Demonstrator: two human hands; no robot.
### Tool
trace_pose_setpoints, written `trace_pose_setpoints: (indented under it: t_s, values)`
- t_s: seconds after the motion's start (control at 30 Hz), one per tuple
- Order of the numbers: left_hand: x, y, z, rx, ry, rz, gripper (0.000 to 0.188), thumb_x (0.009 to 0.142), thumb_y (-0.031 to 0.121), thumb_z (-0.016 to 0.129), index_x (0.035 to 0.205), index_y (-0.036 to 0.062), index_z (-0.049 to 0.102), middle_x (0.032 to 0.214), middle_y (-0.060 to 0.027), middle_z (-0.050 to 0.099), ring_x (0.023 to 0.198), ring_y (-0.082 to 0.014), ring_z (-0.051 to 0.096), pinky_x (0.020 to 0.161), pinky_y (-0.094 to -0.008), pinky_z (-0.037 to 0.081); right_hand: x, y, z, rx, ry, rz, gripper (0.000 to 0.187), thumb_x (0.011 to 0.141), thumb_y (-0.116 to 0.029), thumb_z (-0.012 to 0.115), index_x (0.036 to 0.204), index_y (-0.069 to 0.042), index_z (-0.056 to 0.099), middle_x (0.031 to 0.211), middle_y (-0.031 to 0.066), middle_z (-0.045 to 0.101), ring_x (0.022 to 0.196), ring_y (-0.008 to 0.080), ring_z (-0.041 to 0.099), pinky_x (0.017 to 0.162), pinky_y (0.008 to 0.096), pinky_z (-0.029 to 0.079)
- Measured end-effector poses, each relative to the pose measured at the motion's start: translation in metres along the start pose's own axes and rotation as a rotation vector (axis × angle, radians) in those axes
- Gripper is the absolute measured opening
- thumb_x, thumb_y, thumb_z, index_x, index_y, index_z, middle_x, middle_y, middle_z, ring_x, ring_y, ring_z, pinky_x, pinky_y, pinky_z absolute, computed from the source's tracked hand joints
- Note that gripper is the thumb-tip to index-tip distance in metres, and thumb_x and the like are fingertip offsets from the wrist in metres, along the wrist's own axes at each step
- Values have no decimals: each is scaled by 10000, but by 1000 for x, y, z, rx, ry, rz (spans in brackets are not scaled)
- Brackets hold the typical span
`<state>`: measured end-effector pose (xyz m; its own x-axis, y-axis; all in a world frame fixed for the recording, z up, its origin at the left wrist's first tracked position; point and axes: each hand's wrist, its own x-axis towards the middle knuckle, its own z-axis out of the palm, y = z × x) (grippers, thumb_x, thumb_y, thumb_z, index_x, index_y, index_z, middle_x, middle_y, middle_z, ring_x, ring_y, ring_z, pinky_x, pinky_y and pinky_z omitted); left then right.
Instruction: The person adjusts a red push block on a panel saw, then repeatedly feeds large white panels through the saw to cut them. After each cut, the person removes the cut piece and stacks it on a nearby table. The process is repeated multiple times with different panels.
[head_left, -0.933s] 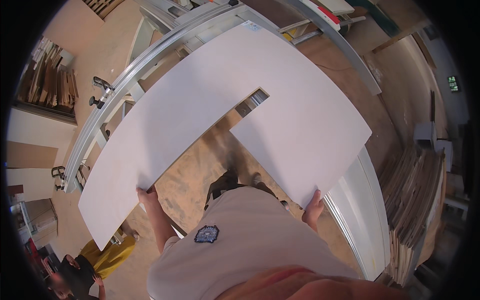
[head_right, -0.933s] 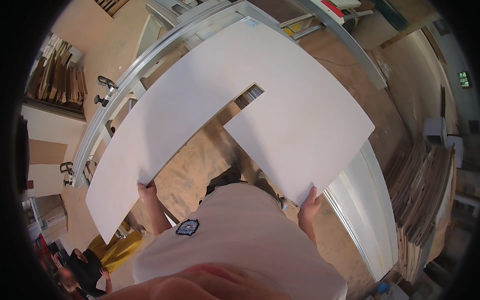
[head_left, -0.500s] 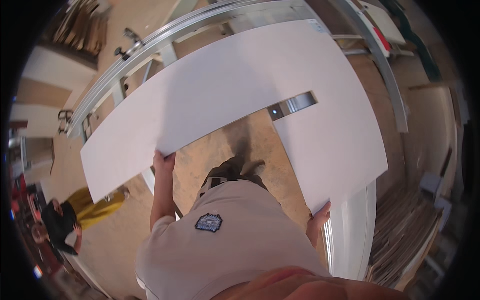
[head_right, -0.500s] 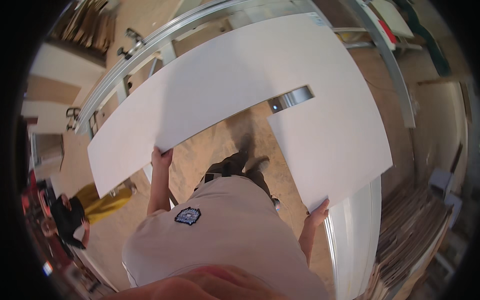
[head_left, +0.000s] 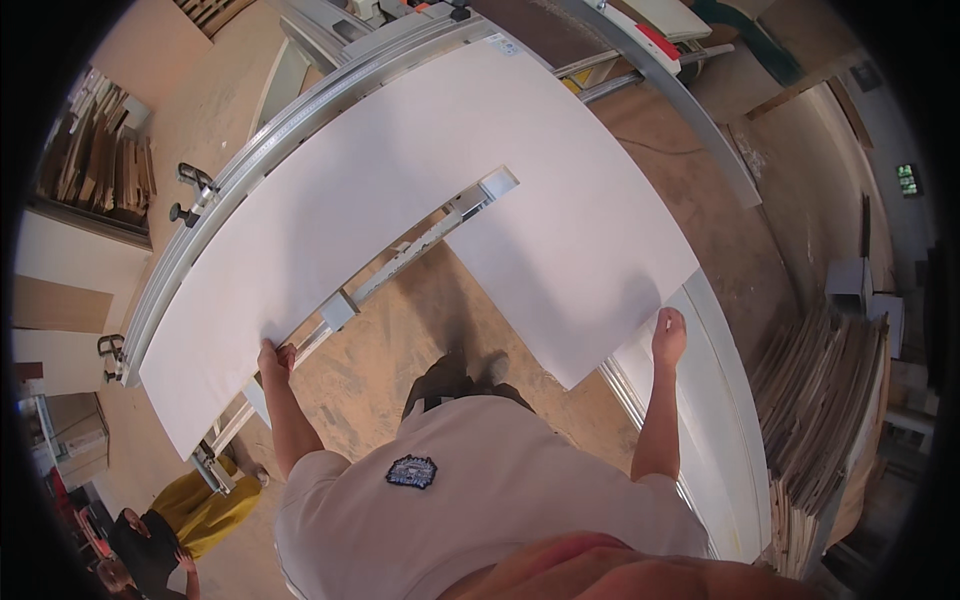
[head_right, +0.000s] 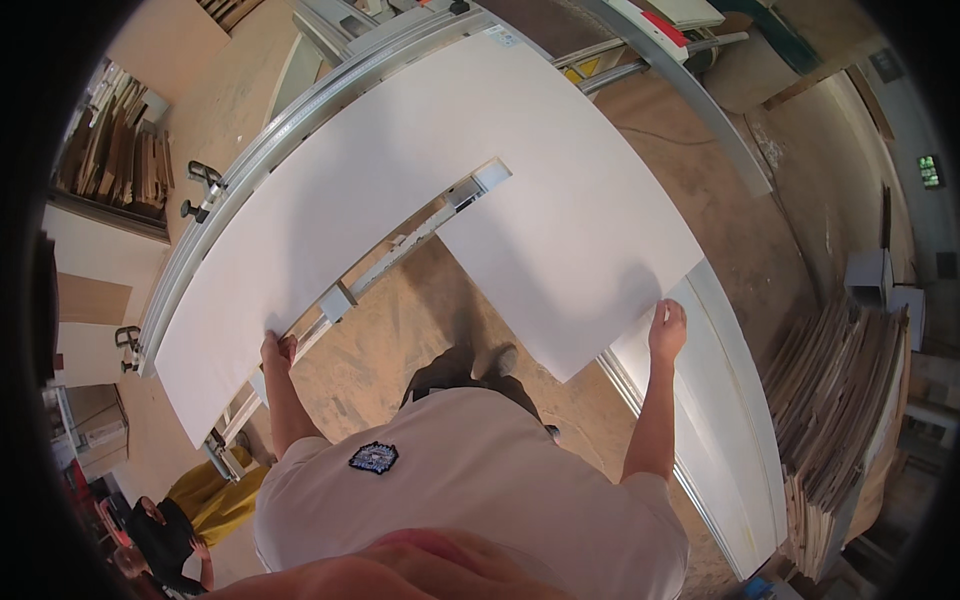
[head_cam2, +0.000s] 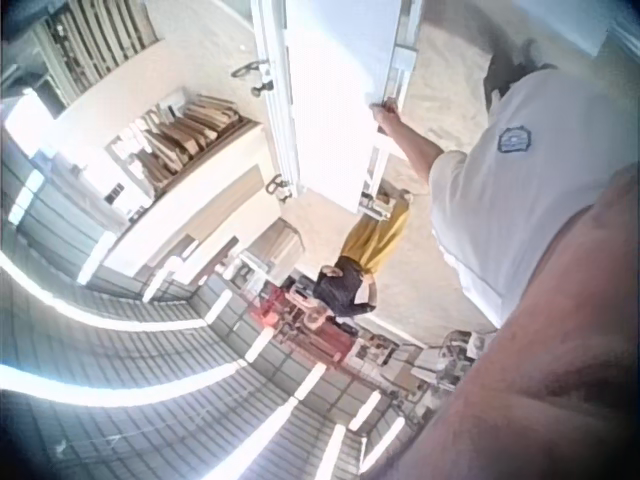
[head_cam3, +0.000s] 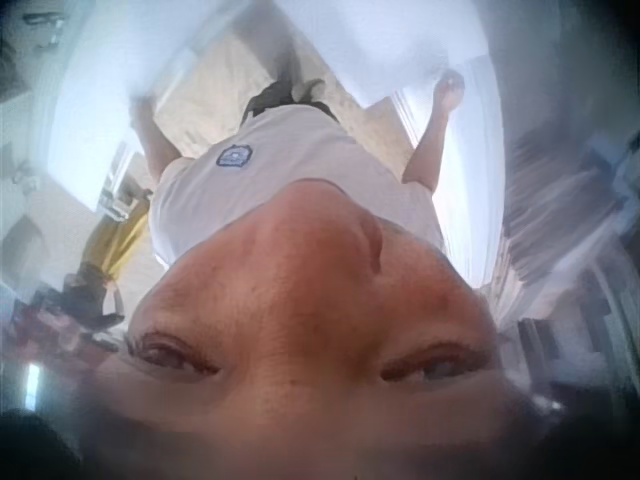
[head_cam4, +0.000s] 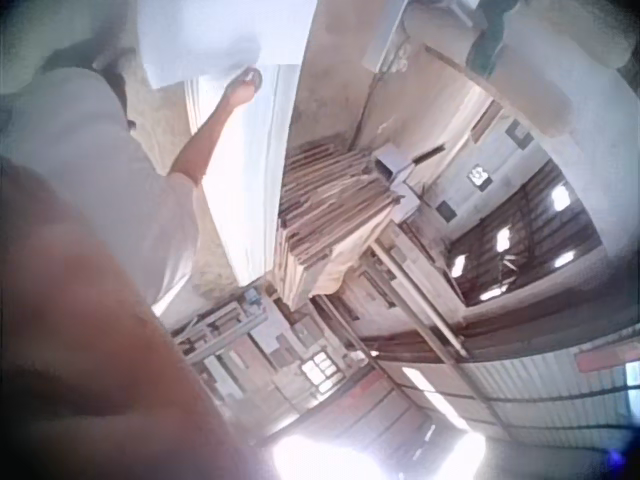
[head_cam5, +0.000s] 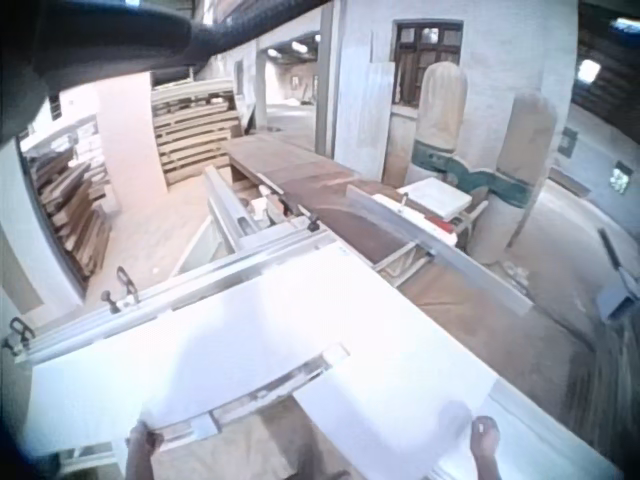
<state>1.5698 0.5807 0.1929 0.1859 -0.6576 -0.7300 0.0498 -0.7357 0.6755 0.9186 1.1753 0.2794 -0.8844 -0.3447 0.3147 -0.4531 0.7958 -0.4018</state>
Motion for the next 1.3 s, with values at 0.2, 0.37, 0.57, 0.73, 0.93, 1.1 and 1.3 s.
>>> trace_pose_setpoints:
  t_s: [0.2,0.37,0.57,0.73,0.93,1.1,1.3]
  values:
    - [-6,-6,23,-260,193,90,341,987,386,581,993,50,631,713,-99,688,535,-209,645,404,-261,476,121,53,77,-6,245,329,572,946,-355,610,1310,78,525,1392,295,501,1310,451,453,1103,466,377]
    - [-8,0,40,-263,315,124,270,963,331,641,987,62,630,700,-93,675,506,-200,621,415,-258,476,154,45,118,45,209,359,669,931,-404,620,1363,86,478,1433,307,450,1356,442,402,1133,458,346]
    - [-21,4,39,-117,177,192,407,987,442,569,960,38,611,687,-96,664,504,-184,611,413,-279,464,164,37,110,-23,245,290,618,943,-424,581,1329,55,520,1389,306,481,1313,428,449,1091,477,382]
    - [-111,-45,71,321,78,395,526,1011,505,484,966,-7,593,688,-108,656,519,-175,619,403,-275,430,191,55,88,-218,-39,292,513,960,-452,521,1196,-6,619,1307,250,563,1218,421,526,989,507,454]
    - [-284,-262,263,153,-576,28,538,1003,515,496,1216,24,557,1120,-127,681,1055,-215,657,807,-357,533,209,72,88,-42,-132,211,527,982,-497,426,1059,-48,691,1034,208,704,973,429,659,854,518,514]
    - [-352,-323,378,-30,-368,166,553,986,417,579,1253,-68,555,1130,-158,671,990,-240,643,845,-375,516,208,74,90,-19,-89,169,512,978,-475,426,1005,-47,705,997,219,707,943,428,667,823,528,519]
    - [-372,-316,383,-66,-313,279,490,972,311,624,1214,-113,589,1117,-163,680,966,-249,652,857,-366,513,213,80,92,25,-71,120,491,977,-459,443,960,-46,708,950,211,714,890,430,678,775,535,528]
